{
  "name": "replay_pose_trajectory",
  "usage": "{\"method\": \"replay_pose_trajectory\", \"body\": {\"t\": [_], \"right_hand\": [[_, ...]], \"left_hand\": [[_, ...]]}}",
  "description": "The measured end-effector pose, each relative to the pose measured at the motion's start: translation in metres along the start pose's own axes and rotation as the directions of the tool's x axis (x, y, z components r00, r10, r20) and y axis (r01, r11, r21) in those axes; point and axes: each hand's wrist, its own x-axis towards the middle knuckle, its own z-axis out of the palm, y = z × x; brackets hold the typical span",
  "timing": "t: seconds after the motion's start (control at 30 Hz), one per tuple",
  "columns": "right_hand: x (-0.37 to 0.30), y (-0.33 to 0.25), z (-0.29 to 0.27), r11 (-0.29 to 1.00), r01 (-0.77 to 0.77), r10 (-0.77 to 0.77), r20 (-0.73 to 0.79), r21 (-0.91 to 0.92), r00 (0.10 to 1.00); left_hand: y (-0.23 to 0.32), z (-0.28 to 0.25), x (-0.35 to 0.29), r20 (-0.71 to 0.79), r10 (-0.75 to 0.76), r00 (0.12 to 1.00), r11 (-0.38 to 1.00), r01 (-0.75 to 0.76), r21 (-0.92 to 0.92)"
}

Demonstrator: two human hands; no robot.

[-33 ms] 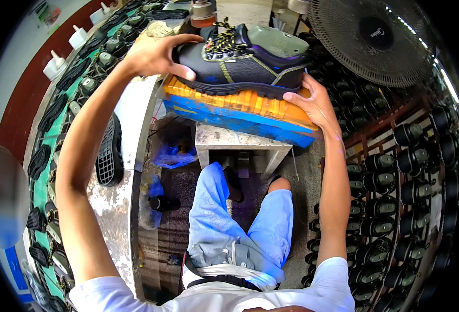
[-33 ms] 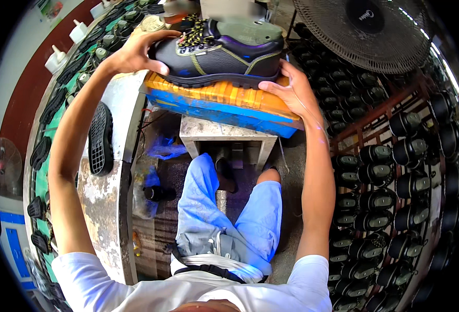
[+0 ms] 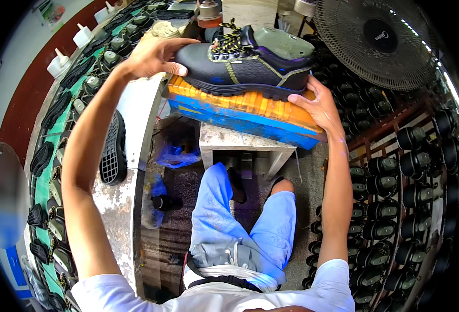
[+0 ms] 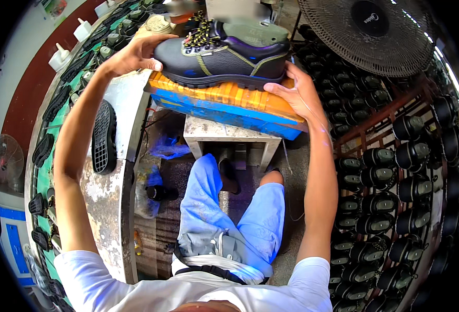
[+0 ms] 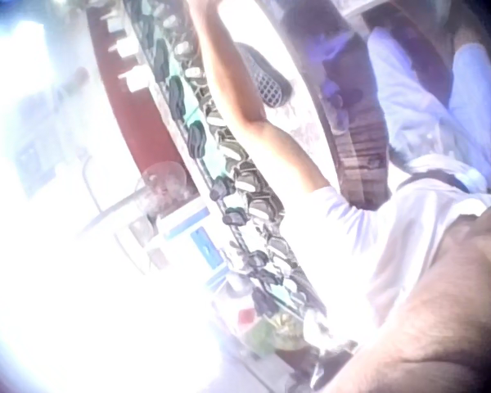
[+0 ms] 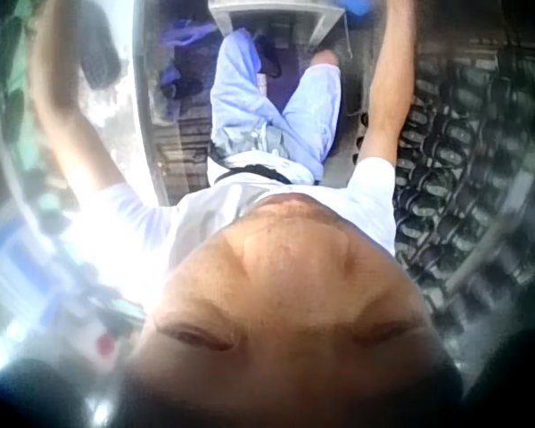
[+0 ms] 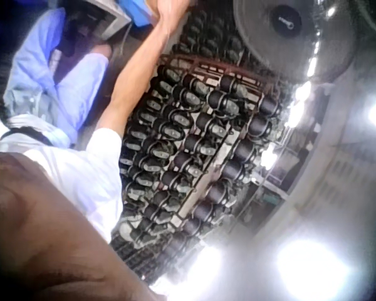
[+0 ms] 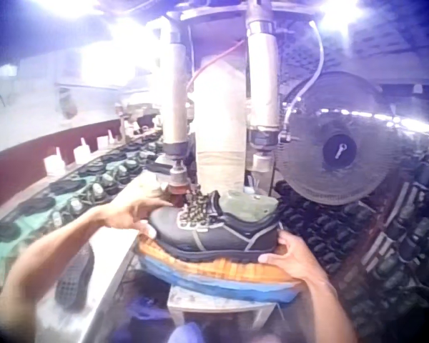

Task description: The person applies a liquid from a thin tube to the seam of a black boot and then places the boot onto a storage rack.

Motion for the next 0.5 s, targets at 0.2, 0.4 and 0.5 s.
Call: {"method": "replay_pose_trajectory", "body": {"t": [0.2,0.4,0.5], "right_hand": [[0.000,-0.001,0.000,0.998,-0.016,0.015,-0.025,-0.068,1.000],[0.000,0.004,0.001,1.000,0.009,-0.009,-0.009,-0.026,1.000],[0.001,0.002,-0.001,1.000,0.001,-0.001,0.002,-0.015,1.000]], "left_hand": [[-0.020,0.004,-0.002,-0.013,0.047,0.999,0.973,-0.048,-0.225],[0.005,-0.010,0.007,0.080,0.013,0.997,0.995,-0.020,0.096],[0.028,-0.015,0.011,0.137,0.011,0.991,0.714,-0.103,0.692]]}}
